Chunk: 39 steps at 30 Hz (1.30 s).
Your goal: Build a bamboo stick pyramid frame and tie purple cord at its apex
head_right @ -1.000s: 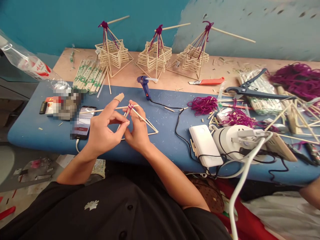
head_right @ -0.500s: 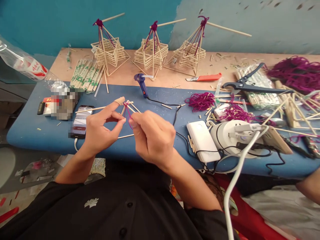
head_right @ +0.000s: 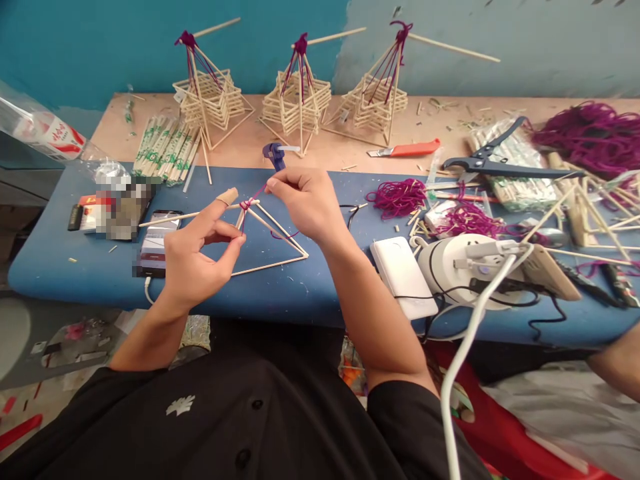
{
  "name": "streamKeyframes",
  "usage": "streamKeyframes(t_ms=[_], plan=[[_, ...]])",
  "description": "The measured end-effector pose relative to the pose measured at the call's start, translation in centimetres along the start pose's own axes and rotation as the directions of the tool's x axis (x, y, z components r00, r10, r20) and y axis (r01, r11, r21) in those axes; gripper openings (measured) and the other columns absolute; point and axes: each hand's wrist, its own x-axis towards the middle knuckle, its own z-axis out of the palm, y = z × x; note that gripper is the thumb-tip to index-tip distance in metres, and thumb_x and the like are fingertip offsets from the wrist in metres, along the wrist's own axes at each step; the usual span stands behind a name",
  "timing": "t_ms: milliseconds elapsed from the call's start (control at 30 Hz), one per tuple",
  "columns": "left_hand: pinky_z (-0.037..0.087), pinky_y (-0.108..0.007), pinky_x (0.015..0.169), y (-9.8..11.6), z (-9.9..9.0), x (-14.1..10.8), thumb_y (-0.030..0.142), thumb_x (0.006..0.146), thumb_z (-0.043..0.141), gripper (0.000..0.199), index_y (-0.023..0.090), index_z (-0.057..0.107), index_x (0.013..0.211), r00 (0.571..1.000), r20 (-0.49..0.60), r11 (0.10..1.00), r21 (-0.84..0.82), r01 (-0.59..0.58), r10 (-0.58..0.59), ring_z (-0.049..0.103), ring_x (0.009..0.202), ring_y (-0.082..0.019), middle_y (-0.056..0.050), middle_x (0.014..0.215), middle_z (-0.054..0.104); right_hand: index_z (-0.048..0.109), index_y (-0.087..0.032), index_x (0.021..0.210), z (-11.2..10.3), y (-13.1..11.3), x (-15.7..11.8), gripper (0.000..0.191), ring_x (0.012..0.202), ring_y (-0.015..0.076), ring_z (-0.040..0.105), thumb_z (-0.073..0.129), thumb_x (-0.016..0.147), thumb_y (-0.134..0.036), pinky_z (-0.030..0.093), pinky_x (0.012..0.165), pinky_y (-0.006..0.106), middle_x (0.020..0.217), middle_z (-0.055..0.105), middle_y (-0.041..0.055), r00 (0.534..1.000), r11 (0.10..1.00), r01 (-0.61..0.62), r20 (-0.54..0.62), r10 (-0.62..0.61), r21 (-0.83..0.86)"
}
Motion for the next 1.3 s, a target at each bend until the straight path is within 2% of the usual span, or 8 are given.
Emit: streamKeyframes(t_ms=[100, 233, 433, 667, 833, 1000, 1133, 1300], plan=[[0.068, -0.023, 0.090, 0.0, 0.2, 0.0, 0.014, 0.095, 0.068, 0.058, 0.019, 0.065, 0.152, 1.000, -0.003, 1.000, -0.011, 0.020, -0.020, 0.078, 0.078, -0.011, 0.003, 0.088, 0.082, 0.078, -0.016, 0.075, 0.7, 0.7, -0.3, 0.025, 0.060, 0.0090, 0.035, 0.073, 0.077, -0.041, 0.026, 0.061, 0.031, 0.057, 0.045, -0.0059, 0.986, 0.984, -0.138, 0.113, 0.125, 0.110], [0.068, -0.023, 0.090, 0.0, 0.5, -0.2, 0.016, 0.094, 0.070, 0.058, 0.019, 0.063, 0.151, 0.998, -0.029, 0.997, -0.048, 0.055, -0.056, 0.080, 0.080, -0.011, 0.004, 0.087, 0.082, 0.078, -0.016, 0.074, 1.1, 1.1, -0.2, 0.029, 0.054, 0.0075, 0.025, 0.076, 0.067, -0.045, 0.018, 0.057, 0.031, 0.049, 0.036, -0.0087, 0.927, 0.941, -0.296, 0.289, 0.240, 0.168], [0.070, -0.024, 0.082, 0.2, 1.7, -1.0, 0.021, 0.090, 0.076, 0.032, 0.018, 0.063, 0.120, 0.976, -0.158, 0.977, -0.175, 0.120, -0.149, 0.082, 0.079, -0.013, 0.001, 0.090, 0.079, 0.076, -0.016, 0.068, 1.0, 1.6, 0.6, 0.023, 0.048, 0.0059, 0.016, 0.072, 0.063, -0.039, 0.005, 0.052, 0.033, 0.044, 0.032, -0.0098, 0.831, 0.907, -0.395, 0.478, 0.286, 0.144], [0.071, -0.024, 0.086, -0.9, 2.6, -1.9, 0.013, 0.090, 0.079, 0.014, 0.019, 0.069, 0.099, 0.969, -0.241, 0.977, -0.214, -0.008, -0.045, 0.085, 0.092, -0.015, 0.001, 0.092, 0.079, 0.077, -0.016, 0.069, 1.0, 2.1, 0.6, 0.022, 0.046, 0.0059, 0.016, 0.072, 0.063, -0.036, 0.005, 0.050, 0.030, 0.042, 0.035, -0.0089, 0.811, 0.909, -0.397, 0.514, 0.281, 0.128], [0.071, -0.024, 0.087, -1.3, 2.7, -2.1, 0.012, 0.088, 0.082, 0.015, 0.018, 0.072, 0.098, 0.955, -0.277, 0.950, -0.313, 0.011, -0.102, 0.086, 0.096, -0.016, 0.000, 0.091, 0.080, 0.075, -0.016, 0.067, 1.1, 2.0, 0.6, 0.020, 0.046, 0.0060, 0.016, 0.070, 0.064, -0.036, 0.007, 0.050, 0.030, 0.042, 0.033, -0.0090, 0.802, 0.909, -0.397, 0.529, 0.278, 0.126], [0.071, -0.026, 0.087, -1.6, 2.3, -2.1, 0.019, 0.086, 0.085, 0.017, 0.017, 0.074, 0.099, 0.950, -0.229, 0.915, -0.388, 0.110, -0.212, 0.085, 0.092, -0.017, -0.003, 0.093, 0.083, 0.077, -0.016, 0.069, 1.1, 2.1, 0.7, 0.023, 0.046, 0.0056, 0.018, 0.072, 0.066, -0.038, 0.010, 0.049, 0.029, 0.044, 0.034, -0.0091, 0.791, 0.912, -0.394, 0.546, 0.275, 0.112], [0.066, -0.024, 0.073, -2.4, 1.8, -2.0, 0.029, 0.092, 0.079, 0.012, 0.017, 0.078, 0.092, 0.957, -0.128, 0.855, -0.491, 0.166, -0.259, 0.078, 0.071, -0.013, -0.004, 0.085, 0.082, 0.078, -0.016, 0.069, 1.1, 2.4, 0.8, 0.022, 0.046, 0.0054, 0.021, 0.074, 0.068, -0.037, 0.012, 0.048, 0.028, 0.046, 0.040, -0.0074, 0.780, 0.916, -0.393, 0.556, 0.287, 0.079], [0.057, -0.023, 0.062, -3.7, 1.6, -1.1, 0.038, 0.090, 0.076, 0.021, 0.019, 0.077, 0.080, 0.905, -0.023, 0.777, -0.521, 0.352, -0.425, 0.066, 0.059, -0.011, -0.001, 0.070, 0.075, 0.081, -0.015, 0.073, 1.2, 3.1, 1.0, 0.023, 0.049, 0.0070, 0.027, 0.078, 0.070, -0.038, 0.016, 0.049, 0.028, 0.051, 0.049, -0.0043, 0.771, 0.919, -0.393, 0.558, 0.309, 0.035]])
